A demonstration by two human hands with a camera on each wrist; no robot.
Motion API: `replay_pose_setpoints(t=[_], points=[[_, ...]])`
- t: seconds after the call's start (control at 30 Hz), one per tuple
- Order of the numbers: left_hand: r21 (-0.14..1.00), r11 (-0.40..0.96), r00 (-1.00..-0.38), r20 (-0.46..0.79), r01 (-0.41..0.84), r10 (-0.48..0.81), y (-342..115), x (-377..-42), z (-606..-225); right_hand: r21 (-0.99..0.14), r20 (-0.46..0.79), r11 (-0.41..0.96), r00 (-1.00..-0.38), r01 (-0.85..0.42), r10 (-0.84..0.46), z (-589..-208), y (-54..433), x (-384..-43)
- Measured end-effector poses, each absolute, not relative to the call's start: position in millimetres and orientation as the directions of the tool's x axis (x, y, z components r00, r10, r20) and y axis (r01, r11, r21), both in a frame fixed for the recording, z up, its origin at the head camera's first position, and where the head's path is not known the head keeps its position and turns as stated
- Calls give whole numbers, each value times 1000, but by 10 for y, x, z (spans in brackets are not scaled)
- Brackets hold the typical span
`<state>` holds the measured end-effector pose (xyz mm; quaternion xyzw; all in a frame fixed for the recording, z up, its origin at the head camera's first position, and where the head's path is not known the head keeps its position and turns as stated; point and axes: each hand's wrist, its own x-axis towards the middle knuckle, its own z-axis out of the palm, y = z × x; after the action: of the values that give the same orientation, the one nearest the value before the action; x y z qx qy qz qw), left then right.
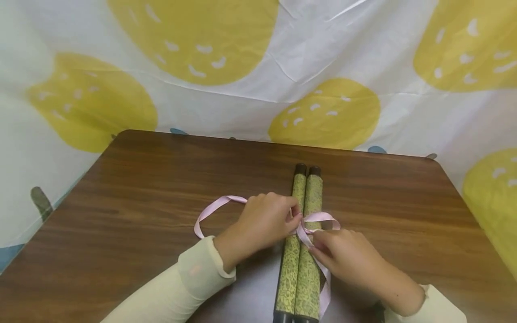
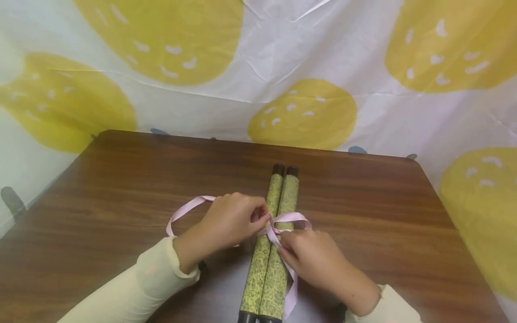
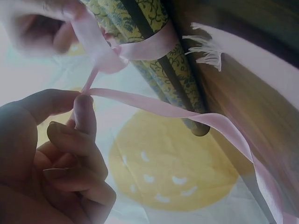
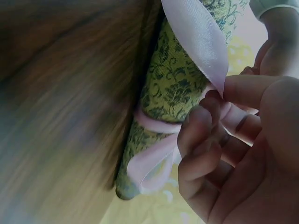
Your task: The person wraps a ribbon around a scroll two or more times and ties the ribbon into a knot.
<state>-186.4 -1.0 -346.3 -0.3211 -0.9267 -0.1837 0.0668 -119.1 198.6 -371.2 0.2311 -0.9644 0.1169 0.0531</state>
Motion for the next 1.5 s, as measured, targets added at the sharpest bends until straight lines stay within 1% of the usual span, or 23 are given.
replay_pose_setpoints(t=[0.13,0.43,0.67,0.87,1.0,1.17,1.33,1.4,1.43,1.5], points=[[289,740,-794,239,607,559,-34,-1875,-3446,-212,129,862,-888,-460,-442,-3724,2141,-1096],[246,803,-840,166,542,516,-123,-1905,-3430,-162,7,918,-930,-362,-366,-3798,2541,-893],[235,808,-842,146,540,520,-155,-1893,-3411,-85,-44,942,-944,-324,-328,-3813,2837,-818],[231,797,-830,159,558,535,-172,-1894,-3419,-87,-70,950,-950,-299,-305,-3774,3003,-786],[228,796,-828,153,561,539,-168,-1899,-3426,-103,-74,949,-949,-298,-307,-3761,3064,-805],[229,791,-823,118,567,556,-147,-1900,-3423,-97,-86,954,-952,-284,-293,-3742,3108,-852],[230,781,-810,77,581,581,-128,-1901,-3446,-108,-150,954,-944,-279,-293,-3671,3089,-954],[235,775,-804,53,587,593,-120,-1904,-3458,-132,-164,948,-937,-289,-308,-3612,3022,-1015],[234,773,-800,38,590,599,-117,-1906,-3465,-150,-159,944,-936,-293,-315,-3579,2968,-1053],[225,766,-789,16,602,615,-115,-1908,-3476,-184,-104,929,-934,-320,-343,-3525,2825,-1150]])
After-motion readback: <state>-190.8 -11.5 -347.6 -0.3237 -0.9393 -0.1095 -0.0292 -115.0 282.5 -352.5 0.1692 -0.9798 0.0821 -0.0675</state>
